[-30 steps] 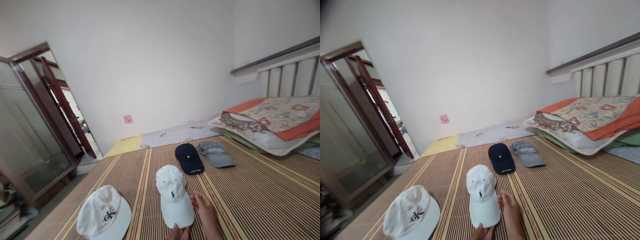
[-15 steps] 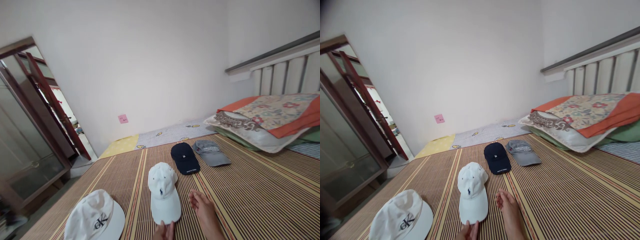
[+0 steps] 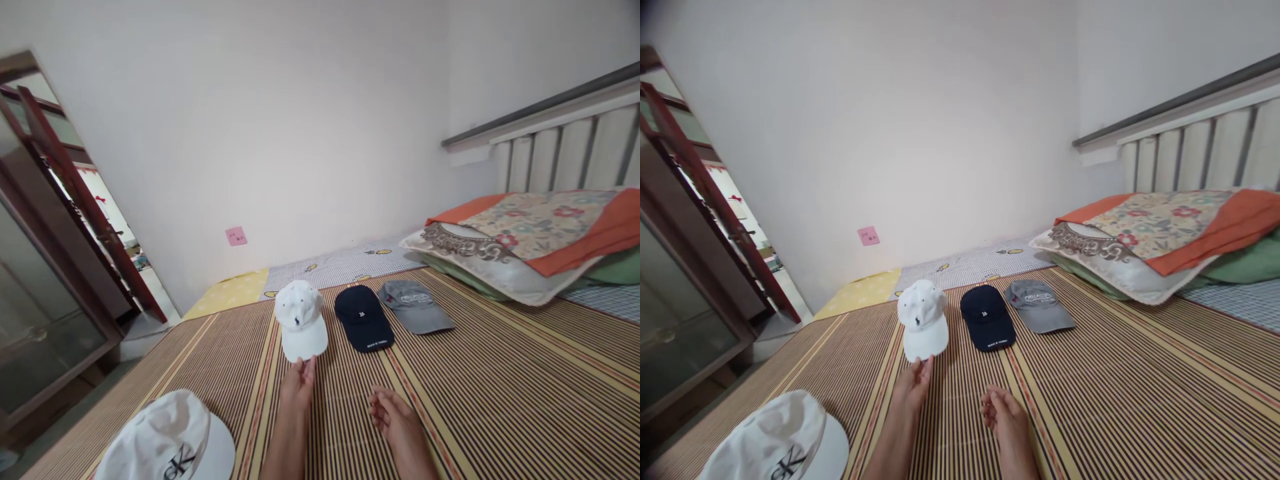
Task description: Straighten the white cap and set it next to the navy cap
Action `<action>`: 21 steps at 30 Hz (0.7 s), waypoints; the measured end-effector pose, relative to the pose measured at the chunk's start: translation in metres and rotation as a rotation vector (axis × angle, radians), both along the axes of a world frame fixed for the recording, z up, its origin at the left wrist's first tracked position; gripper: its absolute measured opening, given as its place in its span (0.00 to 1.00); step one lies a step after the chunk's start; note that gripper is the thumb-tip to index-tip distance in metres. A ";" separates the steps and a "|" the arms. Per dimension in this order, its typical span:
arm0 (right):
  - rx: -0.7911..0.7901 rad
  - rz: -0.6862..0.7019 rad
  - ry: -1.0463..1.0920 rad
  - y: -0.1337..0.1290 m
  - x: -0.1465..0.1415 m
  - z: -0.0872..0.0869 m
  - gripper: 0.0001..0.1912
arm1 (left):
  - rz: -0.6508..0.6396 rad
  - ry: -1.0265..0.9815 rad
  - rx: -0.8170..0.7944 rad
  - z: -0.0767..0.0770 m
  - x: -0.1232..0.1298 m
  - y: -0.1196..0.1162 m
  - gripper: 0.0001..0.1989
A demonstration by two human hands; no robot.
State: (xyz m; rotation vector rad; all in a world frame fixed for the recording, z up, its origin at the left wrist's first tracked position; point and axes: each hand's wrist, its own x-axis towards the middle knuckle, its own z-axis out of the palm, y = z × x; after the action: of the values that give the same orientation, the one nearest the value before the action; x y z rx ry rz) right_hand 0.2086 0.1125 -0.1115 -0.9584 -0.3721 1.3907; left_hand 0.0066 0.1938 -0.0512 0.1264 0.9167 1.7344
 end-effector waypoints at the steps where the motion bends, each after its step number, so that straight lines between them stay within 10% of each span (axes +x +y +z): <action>1: 0.006 0.002 -0.002 0.001 0.000 -0.003 0.23 | 0.002 -0.005 -0.028 0.002 0.000 0.013 0.19; 6: 0.030 0.065 -0.002 0.001 0.002 -0.003 0.21 | 0.020 -0.010 -0.162 -0.004 0.003 0.044 0.15; 21: 0.014 0.148 0.010 -0.006 0.003 0.005 0.21 | 0.009 0.042 -0.273 -0.017 0.005 0.023 0.11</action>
State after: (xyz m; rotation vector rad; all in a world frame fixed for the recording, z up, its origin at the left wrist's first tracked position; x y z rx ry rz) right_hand 0.2119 0.1065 -0.1063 -0.9268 -0.4517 1.5245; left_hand 0.0113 0.2172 -0.0679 -0.0208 1.1765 1.6032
